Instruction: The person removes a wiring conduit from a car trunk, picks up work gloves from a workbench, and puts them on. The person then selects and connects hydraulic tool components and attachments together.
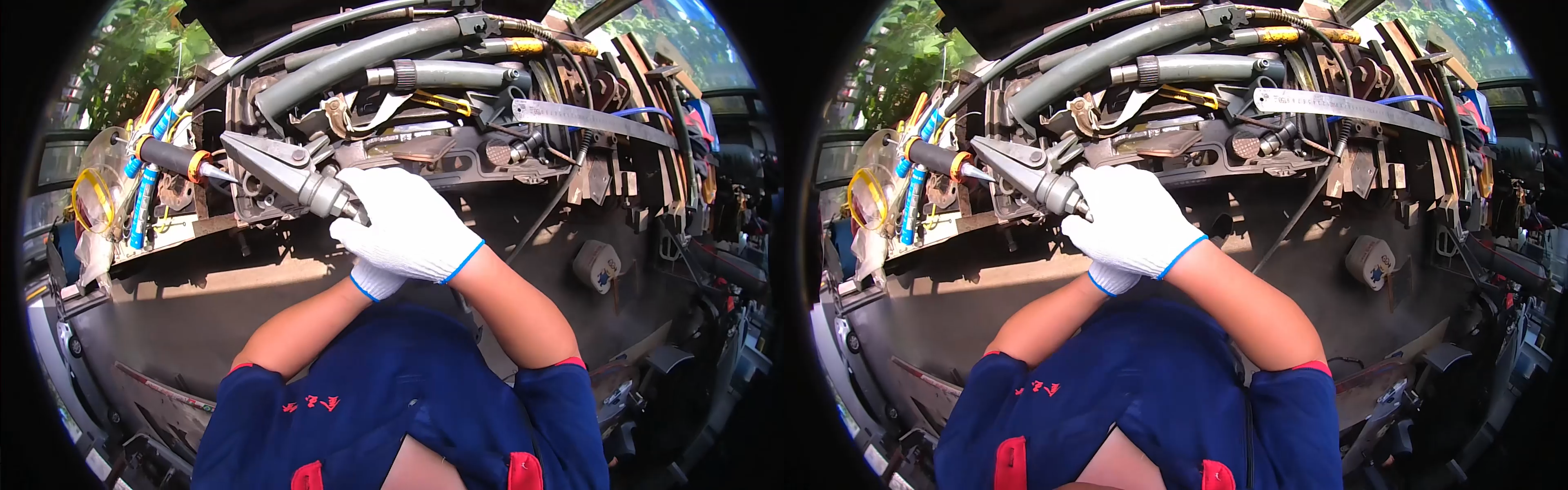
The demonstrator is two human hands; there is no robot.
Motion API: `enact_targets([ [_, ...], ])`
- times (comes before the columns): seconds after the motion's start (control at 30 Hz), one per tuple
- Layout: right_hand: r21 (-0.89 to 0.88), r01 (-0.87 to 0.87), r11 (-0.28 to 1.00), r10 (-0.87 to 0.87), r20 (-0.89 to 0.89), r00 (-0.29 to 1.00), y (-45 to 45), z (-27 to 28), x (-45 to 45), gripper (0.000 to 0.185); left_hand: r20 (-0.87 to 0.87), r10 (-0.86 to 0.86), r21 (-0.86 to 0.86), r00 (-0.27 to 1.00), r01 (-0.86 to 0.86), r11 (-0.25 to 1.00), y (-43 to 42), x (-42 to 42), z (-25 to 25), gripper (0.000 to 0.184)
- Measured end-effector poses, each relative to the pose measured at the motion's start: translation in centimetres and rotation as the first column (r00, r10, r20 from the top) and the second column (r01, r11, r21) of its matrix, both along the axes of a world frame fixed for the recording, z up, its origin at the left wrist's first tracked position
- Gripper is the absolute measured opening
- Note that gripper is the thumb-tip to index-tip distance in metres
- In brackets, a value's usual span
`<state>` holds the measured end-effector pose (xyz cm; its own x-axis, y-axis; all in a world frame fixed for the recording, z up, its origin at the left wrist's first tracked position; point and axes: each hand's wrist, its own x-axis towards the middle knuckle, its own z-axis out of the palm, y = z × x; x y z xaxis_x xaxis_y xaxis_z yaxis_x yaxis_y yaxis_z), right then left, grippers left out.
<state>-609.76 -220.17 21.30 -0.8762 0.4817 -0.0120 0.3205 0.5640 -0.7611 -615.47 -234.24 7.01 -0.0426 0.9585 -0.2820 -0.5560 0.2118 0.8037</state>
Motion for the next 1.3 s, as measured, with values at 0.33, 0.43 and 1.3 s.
enact_targets([
  [0.33, -0.056, 0.302, 0.952, -0.265, 0.348, 0.900, -2.8, 0.2, 11.6, 0.062, 0.389, 0.548, -0.345, 0.740, -0.435, 0.832, 10.4, -0.9, 5.6, 0.057],
  [0.43, 0.021, 0.369, 0.929, -0.347, 0.396, 0.850, -0.9, 0.4, 14.3, 0.041, 0.272, 0.538, -0.433, 0.798, -0.398, 0.809, 13.0, -0.5, 5.6, 0.053],
  [1.3, 0.348, 0.402, 0.847, -0.449, 0.064, 0.891, 7.6, -10.4, 17.1, 0.049, -0.805, -0.437, -0.454, -0.401, -0.057, 0.889, 17.5, -31.4, 18.3, 0.048],
])
